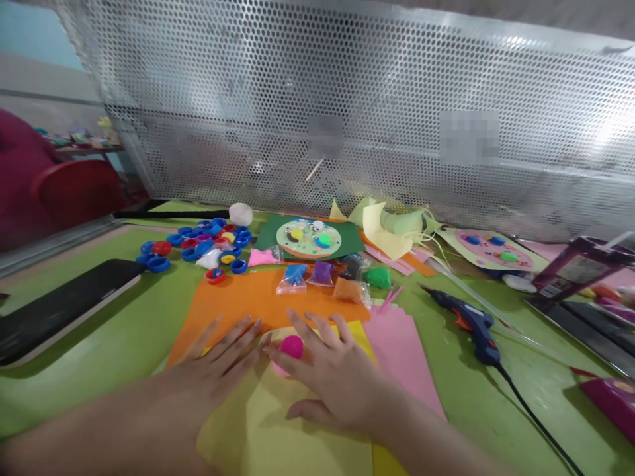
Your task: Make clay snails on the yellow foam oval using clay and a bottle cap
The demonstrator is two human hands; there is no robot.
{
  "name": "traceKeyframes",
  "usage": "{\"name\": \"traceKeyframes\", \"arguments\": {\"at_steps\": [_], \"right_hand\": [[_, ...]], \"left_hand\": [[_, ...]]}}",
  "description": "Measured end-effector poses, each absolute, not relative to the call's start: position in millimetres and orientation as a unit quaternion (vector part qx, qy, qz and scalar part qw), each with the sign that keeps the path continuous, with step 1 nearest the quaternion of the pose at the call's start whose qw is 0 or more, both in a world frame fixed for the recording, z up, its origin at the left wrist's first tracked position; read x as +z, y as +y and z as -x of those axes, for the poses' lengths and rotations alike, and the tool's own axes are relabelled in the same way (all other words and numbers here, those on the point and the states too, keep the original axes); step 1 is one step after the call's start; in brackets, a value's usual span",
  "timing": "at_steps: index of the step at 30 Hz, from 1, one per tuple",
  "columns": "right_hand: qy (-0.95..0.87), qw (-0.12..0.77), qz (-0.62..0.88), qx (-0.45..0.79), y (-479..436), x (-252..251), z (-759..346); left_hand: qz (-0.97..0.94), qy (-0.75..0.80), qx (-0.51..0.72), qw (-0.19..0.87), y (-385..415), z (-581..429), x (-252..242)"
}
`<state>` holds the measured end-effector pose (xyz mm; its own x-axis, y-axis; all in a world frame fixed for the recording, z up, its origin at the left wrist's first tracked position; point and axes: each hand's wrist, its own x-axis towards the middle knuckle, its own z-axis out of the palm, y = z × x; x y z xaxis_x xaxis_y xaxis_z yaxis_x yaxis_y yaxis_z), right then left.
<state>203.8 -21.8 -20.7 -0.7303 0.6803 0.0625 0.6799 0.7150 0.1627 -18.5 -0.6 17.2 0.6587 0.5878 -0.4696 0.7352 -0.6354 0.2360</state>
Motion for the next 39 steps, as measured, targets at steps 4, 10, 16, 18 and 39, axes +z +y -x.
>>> {"name": "traceKeyframes", "arguments": {"at_steps": [4,10,16,18,39], "right_hand": [[0.927,-0.012,-0.367,0.077,-23.1,-21.7,-205.7],[0.919,-0.025,-0.383,0.088,-22.0,-24.4,-206.8],[0.886,-0.058,-0.444,0.118,-21.2,-27.1,-207.4],[0.87,-0.062,-0.47,0.139,-19.1,-24.4,-209.1],[0.722,-0.107,-0.671,0.13,51.5,-58.1,-264.3]], "left_hand": [[-0.896,0.367,-0.113,0.221,1.0,23.1,27.7],[-0.886,0.4,-0.125,0.197,1.6,23.0,29.2],[-0.888,0.402,-0.126,0.185,8.6,25.0,19.1],[-0.882,0.411,-0.139,0.183,12.0,24.9,23.1],[-0.85,0.526,-0.023,0.006,71.1,53.2,-1.1]]}}
